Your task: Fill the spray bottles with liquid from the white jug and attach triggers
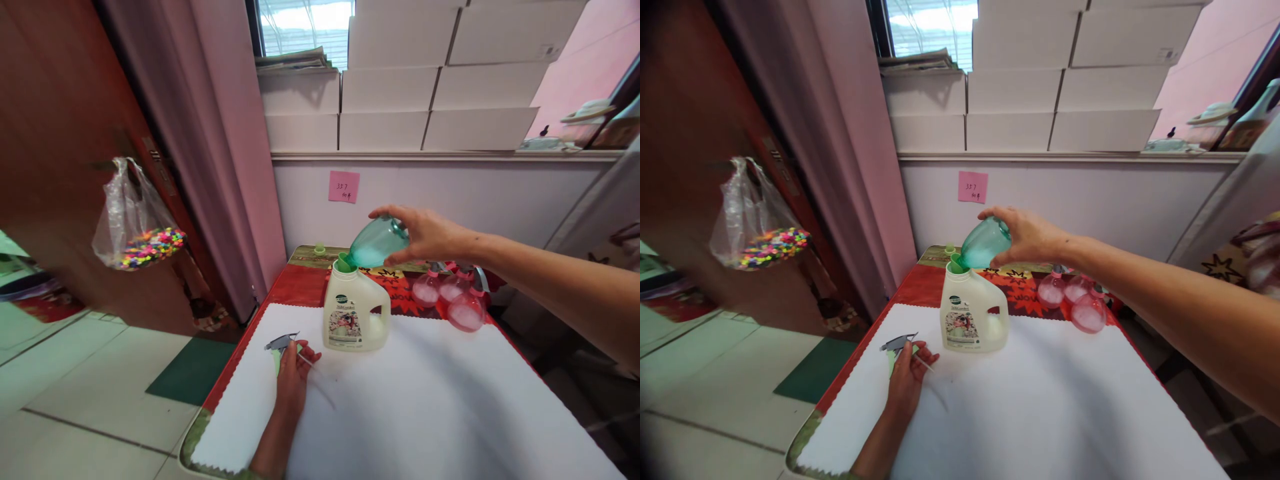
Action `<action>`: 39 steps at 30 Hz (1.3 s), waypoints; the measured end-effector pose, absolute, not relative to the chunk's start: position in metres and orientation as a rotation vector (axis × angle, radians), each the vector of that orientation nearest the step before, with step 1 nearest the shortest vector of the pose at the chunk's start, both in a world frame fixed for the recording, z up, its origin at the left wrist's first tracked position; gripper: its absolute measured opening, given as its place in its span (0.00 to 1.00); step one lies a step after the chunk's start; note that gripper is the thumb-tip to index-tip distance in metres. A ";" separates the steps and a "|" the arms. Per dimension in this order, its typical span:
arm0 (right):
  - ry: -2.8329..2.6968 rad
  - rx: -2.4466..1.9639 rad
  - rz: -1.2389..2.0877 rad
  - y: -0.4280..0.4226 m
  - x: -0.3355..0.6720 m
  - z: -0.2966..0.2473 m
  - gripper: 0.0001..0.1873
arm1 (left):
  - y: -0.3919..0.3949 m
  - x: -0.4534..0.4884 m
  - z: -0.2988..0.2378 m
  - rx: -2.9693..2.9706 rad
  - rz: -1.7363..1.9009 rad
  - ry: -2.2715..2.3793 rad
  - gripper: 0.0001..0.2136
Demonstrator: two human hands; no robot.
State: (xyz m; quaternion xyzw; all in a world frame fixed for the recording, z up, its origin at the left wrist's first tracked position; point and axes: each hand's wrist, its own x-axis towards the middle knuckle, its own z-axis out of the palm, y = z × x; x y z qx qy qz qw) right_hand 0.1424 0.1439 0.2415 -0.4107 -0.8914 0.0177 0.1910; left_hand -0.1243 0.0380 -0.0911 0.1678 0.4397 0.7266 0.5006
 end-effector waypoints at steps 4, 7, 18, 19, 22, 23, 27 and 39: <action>-2.664 -1.022 -0.142 0.150 0.135 0.255 0.45 | 0.038 -0.125 -0.091 0.406 1.749 1.057 0.23; -2.787 -0.906 -0.235 0.153 0.127 0.267 0.45 | 0.039 -0.125 -0.091 0.405 1.753 1.048 0.24; -2.982 -0.647 -0.610 0.154 0.098 0.293 0.45 | 0.040 -0.125 -0.091 0.416 1.772 1.039 0.25; -2.981 -0.636 -0.619 0.154 0.097 0.293 0.44 | 0.040 -0.125 -0.091 0.417 1.771 1.038 0.25; -2.974 -0.629 -0.624 0.154 0.096 0.293 0.43 | 0.040 -0.125 -0.091 0.414 1.769 1.037 0.25; -2.974 -0.630 -0.625 0.154 0.096 0.293 0.43 | 0.040 -0.125 -0.091 0.412 1.769 1.037 0.25; -2.976 -0.639 -0.624 0.154 0.097 0.292 0.45 | 0.040 -0.125 -0.091 0.414 1.769 1.037 0.24; -2.970 -0.653 -0.576 0.154 0.099 0.292 0.44 | 0.041 -0.125 -0.092 0.409 1.770 1.034 0.24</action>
